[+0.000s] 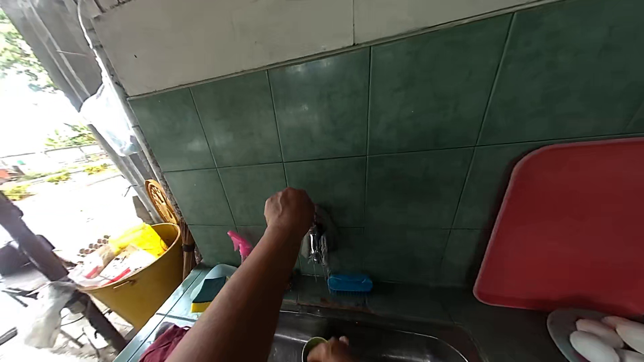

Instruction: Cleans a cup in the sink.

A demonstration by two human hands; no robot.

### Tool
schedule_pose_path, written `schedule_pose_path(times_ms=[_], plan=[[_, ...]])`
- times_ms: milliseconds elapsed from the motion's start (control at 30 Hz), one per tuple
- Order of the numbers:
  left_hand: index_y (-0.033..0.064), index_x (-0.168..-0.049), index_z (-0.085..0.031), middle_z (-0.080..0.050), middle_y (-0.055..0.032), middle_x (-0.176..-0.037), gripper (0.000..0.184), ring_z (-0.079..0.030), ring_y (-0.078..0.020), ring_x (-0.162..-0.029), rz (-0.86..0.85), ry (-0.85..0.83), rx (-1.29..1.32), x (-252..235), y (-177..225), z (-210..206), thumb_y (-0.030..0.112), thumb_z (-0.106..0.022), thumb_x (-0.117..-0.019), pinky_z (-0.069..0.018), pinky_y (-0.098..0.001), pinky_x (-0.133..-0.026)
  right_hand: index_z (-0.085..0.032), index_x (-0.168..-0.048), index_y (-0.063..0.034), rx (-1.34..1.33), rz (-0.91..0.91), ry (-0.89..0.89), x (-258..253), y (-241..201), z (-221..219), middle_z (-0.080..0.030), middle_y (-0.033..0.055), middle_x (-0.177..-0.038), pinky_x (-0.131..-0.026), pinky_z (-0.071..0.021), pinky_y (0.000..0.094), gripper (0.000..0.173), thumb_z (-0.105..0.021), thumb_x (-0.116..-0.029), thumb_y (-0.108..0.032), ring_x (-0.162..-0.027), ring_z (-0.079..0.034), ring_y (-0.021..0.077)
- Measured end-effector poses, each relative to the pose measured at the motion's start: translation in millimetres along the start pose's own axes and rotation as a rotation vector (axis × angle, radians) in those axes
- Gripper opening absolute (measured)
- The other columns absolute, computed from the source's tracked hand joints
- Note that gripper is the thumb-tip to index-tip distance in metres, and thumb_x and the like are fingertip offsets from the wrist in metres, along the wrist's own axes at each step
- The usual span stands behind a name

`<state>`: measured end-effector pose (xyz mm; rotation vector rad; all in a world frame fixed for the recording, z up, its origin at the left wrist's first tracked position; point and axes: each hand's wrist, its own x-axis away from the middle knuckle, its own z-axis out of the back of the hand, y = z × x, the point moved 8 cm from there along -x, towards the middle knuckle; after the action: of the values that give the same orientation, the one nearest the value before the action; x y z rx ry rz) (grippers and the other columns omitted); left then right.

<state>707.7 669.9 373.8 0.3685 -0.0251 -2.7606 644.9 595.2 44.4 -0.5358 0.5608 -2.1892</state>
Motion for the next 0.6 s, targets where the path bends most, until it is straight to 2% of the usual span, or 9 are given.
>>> schedule_pose_path(times_ms=[33, 100, 200, 267, 367, 433, 500, 533, 600], plan=[[0.0065, -0.087, -0.07, -0.072, -0.0155, -0.097, 0.04, -0.07, -0.0343, -0.097, 0.036, -0.003, 0.015, -0.6, 0.2, -1.7, 0.033, -0.047, -0.1062, -0.0531, -0.0564, -0.075, -0.075, -0.115, -0.0023, -0.169, -0.002, 0.099, -5.2, -0.2, 27.1, -0.075, 0.0191, -0.108, -0.102, -0.0484, 0.06, 0.031, -0.06, -0.1003, -0.026, -0.109, -0.069, 0.0347], [0.0065, -0.087, -0.07, -0.072, -0.0154, -0.098, 0.038, -0.07, -0.0338, -0.097, 0.077, -0.011, 0.04, -2.0, 1.0, -4.5, 0.031, -0.048, -0.1055, -0.0536, -0.056, -0.075, -0.068, -0.119, 0.005, -0.637, -0.089, 0.262, -16.0, 5.3, 77.1, -0.072, 0.0192, -0.105, -0.087, -0.0573, 0.0455, 0.028, -0.054, -0.1031, -0.014, -0.094, -0.071, 0.0278], [0.0061, -0.086, -0.07, -0.072, -0.0157, -0.098, 0.036, -0.07, -0.0334, -0.097, 0.072, -0.022, 0.076, -3.1, 2.9, -4.1, 0.028, -0.048, -0.1048, -0.0534, -0.0556, -0.074, -0.055, -0.122, 0.0016, -1.355, -0.239, 0.327, -27.8, 3.6, 116.4, -0.069, 0.013, -0.103, -0.072, -0.061, 0.0367, 0.02, -0.043, -0.1091, -0.006, -0.084, -0.072, 0.022], [0.0065, -0.09, -0.071, -0.072, -0.0157, -0.1, 0.037, -0.07, -0.0339, -0.1, 0.03, -0.022, 0.13, -2.9, -0.2, -6.4, 0.03, -0.047, -0.1058, -0.0537, -0.0561, -0.077, -0.056, -0.117, 0.0004, -1.462, -0.239, 0.322, -35.7, -2.2, 124.5, -0.07, 0.0105, -0.092, -0.064, -0.0588, 0.0302, 0.018, -0.042, -0.1103, -0.01, -0.075, -0.071, 0.0178], [0.0028, -0.098, -0.069, -0.069, -0.019, -0.093, 0.046, -0.069, -0.0378, -0.093, -0.131, 0.051, 0.407, 5.2, -20.7, -29.4, 0.039, -0.044, -0.1094, -0.0526, -0.0592, -0.078, -0.058, -0.105, -0.0041, -1.25, -0.204, 0.268, -47.2, -15.9, 119.9, -0.051, -0.0039, -0.064, -0.041, -0.0364, 0.016, 0.018, -0.046, -0.1097, -0.017, -0.045, -0.043, 0.0019], [0.0025, -0.095, -0.066, -0.065, -0.0153, -0.082, 0.044, -0.066, -0.0335, -0.078, -0.196, 0.165, 0.689, 21.7, -43.6, -71.1, 0.039, -0.045, -0.1089, -0.053, -0.0564, -0.07, -0.057, -0.095, -0.008, -0.996, -0.226, 0.228, -48.4, -23.3, 116.1, -0.044, -0.0073, -0.058, -0.04, -0.0329, 0.0159, 0.023, -0.047, -0.1098, -0.023, -0.042, -0.037, 0.0011], [0.0019, -0.104, -0.068, -0.067, -0.0126, -0.09, 0.04, -0.066, -0.0272, -0.084, -0.086, 0.073, 1.005, 41.5, -64.8, -144.1, 0.033, -0.042, -0.1091, -0.0544, -0.0513, -0.08, -0.057, -0.094, -0.0071, -0.622, -0.253, 0.072, -46.4, -29.4, 109.1, -0.049, -0.0041, -0.063, -0.048, -0.042, 0.0211, 0.028, -0.042, -0.1104, -0.024, -0.048, -0.045, 0.0052], [0.0005, -0.107, -0.068, -0.068, -0.012, -0.093, 0.04, -0.067, -0.0234, -0.088, 0.027, -0.033, 1.201, 52.2, -71.6, -184.5, 0.029, -0.039, -0.1099, -0.0544, -0.0459, -0.084, -0.061, -0.101, -0.0032, -0.445, -0.267, -0.043, -46.6, -32.0, 104.7, -0.057, 0.0013, -0.072, -0.056, -0.0499, 0.0268, 0.032, -0.042, -0.1112, -0.026, -0.056, -0.055, 0.0098], [-0.0027, -0.108, -0.064, -0.066, -0.0107, -0.089, 0.045, -0.065, -0.0183, -0.08, 0.288, -0.318, 1.636, 76.4, -68.3, -254.3, 0.028, -0.032, -0.1132, -0.0554, -0.037, -0.075, -0.066, -0.11, 0.0053, -0.211, -0.196, -0.229, -43.2, -39.7, 99.2, -0.069, 0.0153, -0.094, -0.08, -0.0561, 0.0405, 0.04, -0.041, -0.1108, -0.026, -0.081, -0.068, 0.0211]])
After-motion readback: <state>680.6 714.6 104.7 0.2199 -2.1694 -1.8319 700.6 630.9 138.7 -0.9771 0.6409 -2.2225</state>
